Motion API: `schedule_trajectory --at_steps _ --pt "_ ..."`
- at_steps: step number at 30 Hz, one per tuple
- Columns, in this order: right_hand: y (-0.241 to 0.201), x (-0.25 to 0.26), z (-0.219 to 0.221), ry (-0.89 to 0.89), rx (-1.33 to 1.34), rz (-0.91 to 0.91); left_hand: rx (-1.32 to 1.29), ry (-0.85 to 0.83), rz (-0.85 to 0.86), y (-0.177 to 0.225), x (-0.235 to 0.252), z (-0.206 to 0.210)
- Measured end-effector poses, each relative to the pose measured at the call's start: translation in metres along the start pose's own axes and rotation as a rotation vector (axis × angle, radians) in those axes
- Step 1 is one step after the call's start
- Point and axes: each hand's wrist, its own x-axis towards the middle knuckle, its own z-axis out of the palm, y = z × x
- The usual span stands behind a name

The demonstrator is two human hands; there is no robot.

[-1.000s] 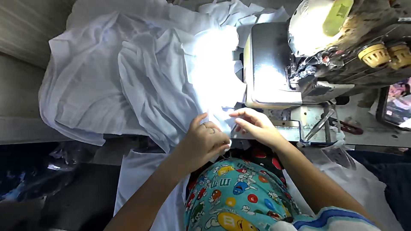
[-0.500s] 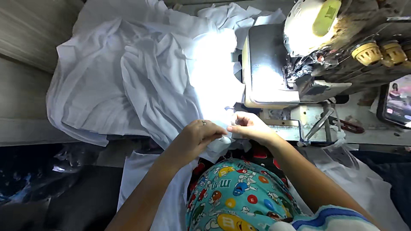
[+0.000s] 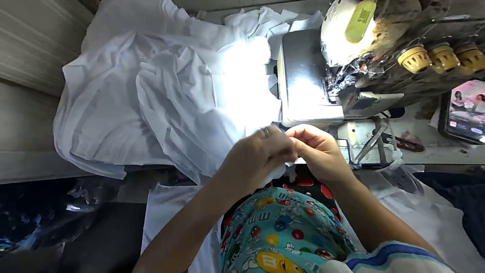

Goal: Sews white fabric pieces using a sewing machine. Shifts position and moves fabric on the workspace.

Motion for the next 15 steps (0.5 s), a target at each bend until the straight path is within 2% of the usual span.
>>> schedule_trajectory --at_steps 2,5,8,11,15 --pt "-0.004 -0.001 0.003 -0.008 -0.109 -0.068 0.118 0.085 -0.110 -0.002 0.004 -0.002" --pt "0.004 -0.001 0.010 -0.047 -0.126 -0.066 0.149 0.036 -0.238 -0.003 0.004 -0.010" --pt "0.019 -0.007 0.017 -0.165 -0.059 0.020 0.143 -0.021 -0.248 -0.008 -0.003 -0.021" --pt "0.029 -0.009 0.015 -0.326 -0.027 0.092 0.157 0.007 -0.206 -0.010 -0.011 -0.034" --pt "0.038 -0.009 0.012 -0.467 -0.023 0.060 0.208 0.054 -0.168 -0.002 -0.015 -0.054"
